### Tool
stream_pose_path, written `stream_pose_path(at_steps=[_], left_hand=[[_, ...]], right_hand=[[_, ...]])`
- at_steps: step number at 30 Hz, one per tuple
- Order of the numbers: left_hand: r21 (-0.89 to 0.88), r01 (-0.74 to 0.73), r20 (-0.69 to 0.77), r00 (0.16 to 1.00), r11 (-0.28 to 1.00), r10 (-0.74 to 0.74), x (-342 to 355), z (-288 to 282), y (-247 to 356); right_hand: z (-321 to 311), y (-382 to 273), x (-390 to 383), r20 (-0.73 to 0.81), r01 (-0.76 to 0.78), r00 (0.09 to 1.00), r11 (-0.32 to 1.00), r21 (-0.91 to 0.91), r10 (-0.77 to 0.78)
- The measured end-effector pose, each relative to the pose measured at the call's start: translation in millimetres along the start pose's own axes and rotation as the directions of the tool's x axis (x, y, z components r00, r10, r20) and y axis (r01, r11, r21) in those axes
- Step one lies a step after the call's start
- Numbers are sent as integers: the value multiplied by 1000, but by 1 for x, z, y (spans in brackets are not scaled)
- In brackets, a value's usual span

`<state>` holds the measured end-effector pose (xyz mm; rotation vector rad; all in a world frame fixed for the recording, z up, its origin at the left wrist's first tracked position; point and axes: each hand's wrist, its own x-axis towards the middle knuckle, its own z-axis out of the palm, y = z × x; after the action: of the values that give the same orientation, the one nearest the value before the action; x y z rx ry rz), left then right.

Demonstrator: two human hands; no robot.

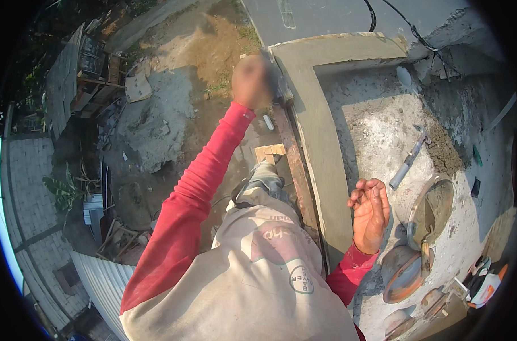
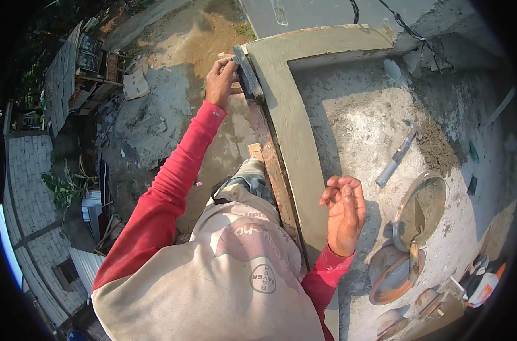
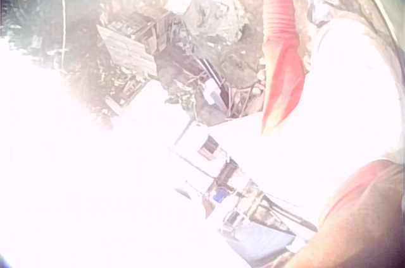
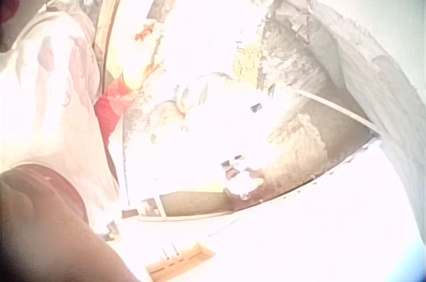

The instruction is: Smoothing out wet cement/plaster on a concrete ledge or wall corner using a hand float.

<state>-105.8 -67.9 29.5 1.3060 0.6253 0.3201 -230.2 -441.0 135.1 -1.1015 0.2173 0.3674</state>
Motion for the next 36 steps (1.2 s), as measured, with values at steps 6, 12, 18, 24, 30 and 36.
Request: stream_pose_path(at_steps=[6,12,18,24,30,36], left_hand=[[22,157,98,983,987,-158,-112,19,-28],[78,259,368,890,963,-269,-230,-4,-13],[-303,184,560,828,935,18,-166,-24,36],[-193,19,47,999,981,-10,-68,-16,44],[-104,14,-29,999,994,-17,44,-14,18],[-18,-30,-15,999,999,30,12,9,-5]], right_hand=[[-12,4,-14,-33,22,999,1000,-5,-22],[-10,-2,-14,-94,-8,996,999,-47,3],[19,-6,10,74,-48,996,994,-98,55],[52,15,19,165,-84,979,976,-199,118],[45,11,15,133,-75,985,973,-219,106],[24,8,8,39,-40,998,984,-172,47]])
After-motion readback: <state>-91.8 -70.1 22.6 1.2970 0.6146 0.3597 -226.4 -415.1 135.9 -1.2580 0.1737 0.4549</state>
